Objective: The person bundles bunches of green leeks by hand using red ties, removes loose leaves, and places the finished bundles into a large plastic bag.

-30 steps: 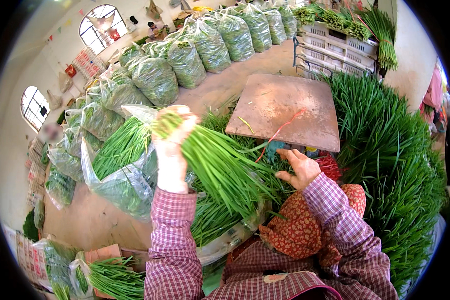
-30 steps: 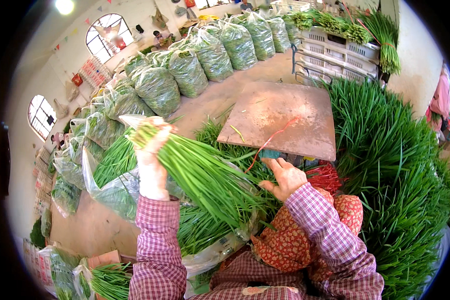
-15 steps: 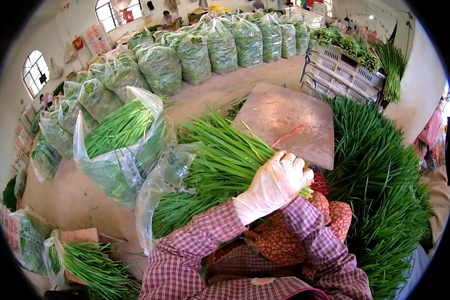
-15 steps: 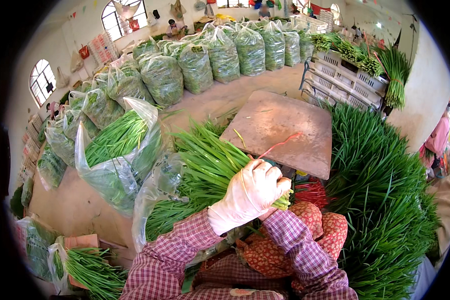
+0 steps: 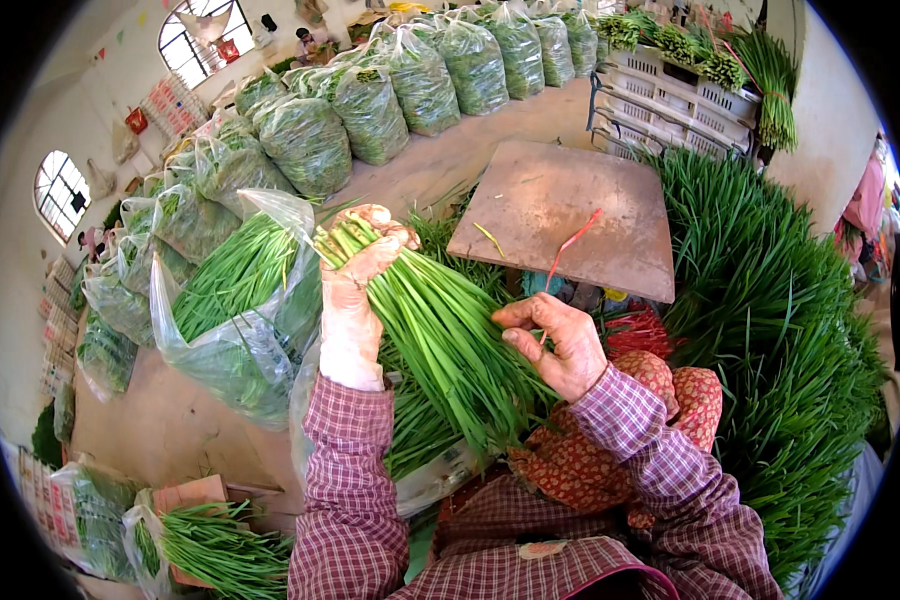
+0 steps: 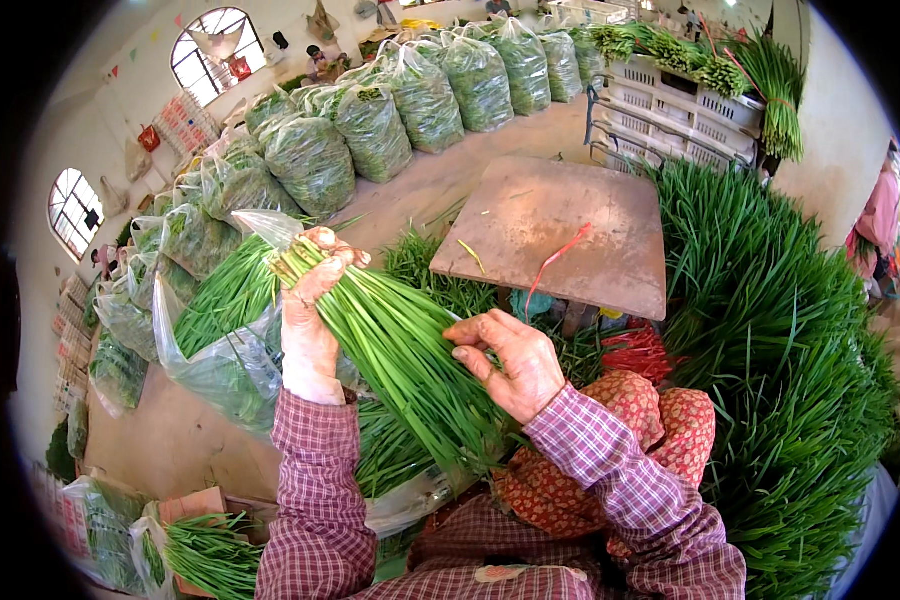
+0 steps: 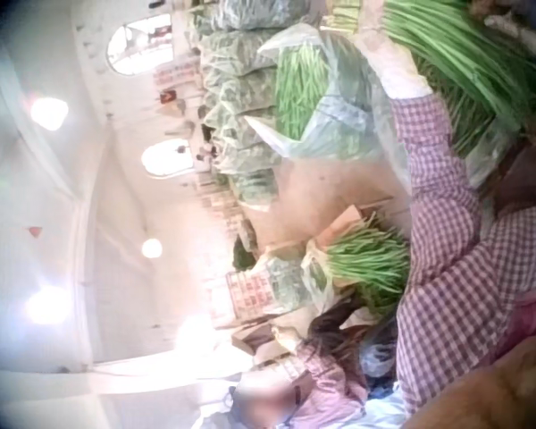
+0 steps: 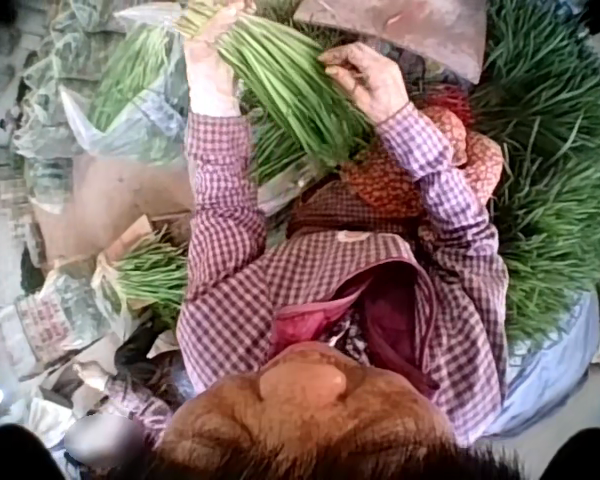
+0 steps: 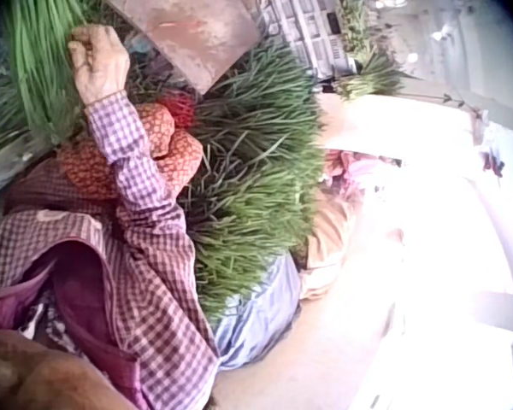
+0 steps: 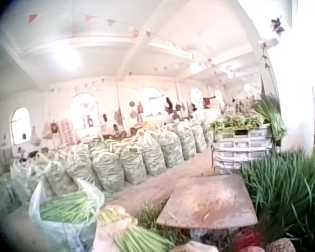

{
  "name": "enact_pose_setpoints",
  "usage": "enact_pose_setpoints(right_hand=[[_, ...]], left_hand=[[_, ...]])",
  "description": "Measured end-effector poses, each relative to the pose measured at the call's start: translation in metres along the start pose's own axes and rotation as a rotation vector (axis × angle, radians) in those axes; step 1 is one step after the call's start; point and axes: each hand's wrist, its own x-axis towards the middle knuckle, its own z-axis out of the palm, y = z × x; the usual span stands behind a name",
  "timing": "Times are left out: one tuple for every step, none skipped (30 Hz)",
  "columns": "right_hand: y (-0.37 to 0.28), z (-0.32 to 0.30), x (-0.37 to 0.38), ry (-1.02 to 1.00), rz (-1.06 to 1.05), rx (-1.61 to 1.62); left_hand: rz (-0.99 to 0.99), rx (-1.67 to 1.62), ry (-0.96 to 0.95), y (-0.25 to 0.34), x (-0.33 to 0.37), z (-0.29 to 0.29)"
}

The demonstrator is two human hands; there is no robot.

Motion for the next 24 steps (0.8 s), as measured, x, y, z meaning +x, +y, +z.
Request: enact_pose_setpoints(right_hand=[[-0.004,0.004,0.002,-0.006,-0.025,0.009],[-0.009,0.007,0.004,-0.006,-0.032,0.016],[-0.016,0.010,0.006,-0.006,-0.038,0.023],[-0.017,0.010,0.006,-0.003,-0.034,0.014],[-0.015,0.010,0.005,-0.013,-0.025,0.014],[-0.013,0.010,0.003,-0.015,-0.018,0.008],[-0.013,0.011,0.003,-0.020,-0.018,0.011],[-0.013,0.012,0.002,-0.025,-0.018,0.013],[-0.012,0.014,0.000,-0.050,-0.006,0.011],[-0.010,0.015,-0.001,-0.068,-0.014,-0.014],[-0.009,0.017,-0.003,-0.088,-0.022,-0.038],[-0.007,0.018,-0.004,-0.107,-0.031,-0.063],[-0.007,0.019,-0.005,-0.105,-0.048,-0.089],[-0.008,0.018,-0.006,-0.108,-0.063,-0.104],[-0.012,0.016,-0.006,-0.112,-0.079,-0.120],[-0.014,0.016,-0.006,-0.117,-0.095,-0.131],[-0.014,0.019,-0.007,-0.092,-0.161,-0.164],[-0.016,0.022,-0.007,-0.095,-0.181,-0.222],[-0.020,0.025,-0.008,-0.098,-0.201,-0.279],[-0.022,0.028,-0.008,-0.101,-0.221,-0.336],[-0.020,0.034,-0.009,-0.073,-0.246,-0.414],[-0.014,0.036,-0.011,-0.082,-0.229,-0.452],[-0.008,0.038,-0.014,-0.091,-0.211,-0.490],[-0.004,0.039,-0.018,-0.100,-0.193,-0.528]], left_hand=[[-0.014,0.008,0.010,0.005,-0.002,-0.003],[-0.029,0.016,0.019,0.009,-0.003,-0.005],[-0.019,0.024,0.014,0.012,-0.003,-0.007],[-0.022,0.017,0.023,0.010,-0.003,-0.006],[-0.026,0.011,0.032,0.009,-0.004,-0.005],[-0.029,0.005,0.042,0.007,-0.004,-0.006],[-0.019,-0.019,-0.001,0.006,0.000,-0.011],[-0.016,-0.023,-0.002,0.005,0.001,-0.015],[-0.013,-0.027,-0.003,0.004,0.001,-0.018],[-0.010,-0.032,-0.003,0.004,0.001,-0.020],[-0.013,-0.041,-0.014,0.004,0.002,-0.022],[-0.015,-0.041,-0.009,0.004,0.003,-0.024],[-0.016,-0.044,-0.007,0.003,0.003,-0.023],[-0.017,-0.047,-0.005,0.002,0.004,-0.023],[-0.025,-0.044,0.005,0.000,0.005,-0.023],[-0.031,-0.037,0.016,0.000,0.005,-0.024],[-0.038,-0.030,0.027,-0.001,0.005,-0.025],[-0.035,-0.028,0.025,-0.001,0.005,-0.026],[-0.031,-0.025,0.023,-0.001,0.005,-0.027],[-0.027,-0.022,0.020,0.000,0.005,-0.029],[-0.039,-0.028,0.007,0.001,0.005,-0.031],[-0.052,-0.040,-0.009,0.001,0.005,-0.032],[-0.065,-0.051,-0.024,0.001,0.005,-0.033],[-0.056,-0.086,-0.030,-0.001,0.004,-0.032]])
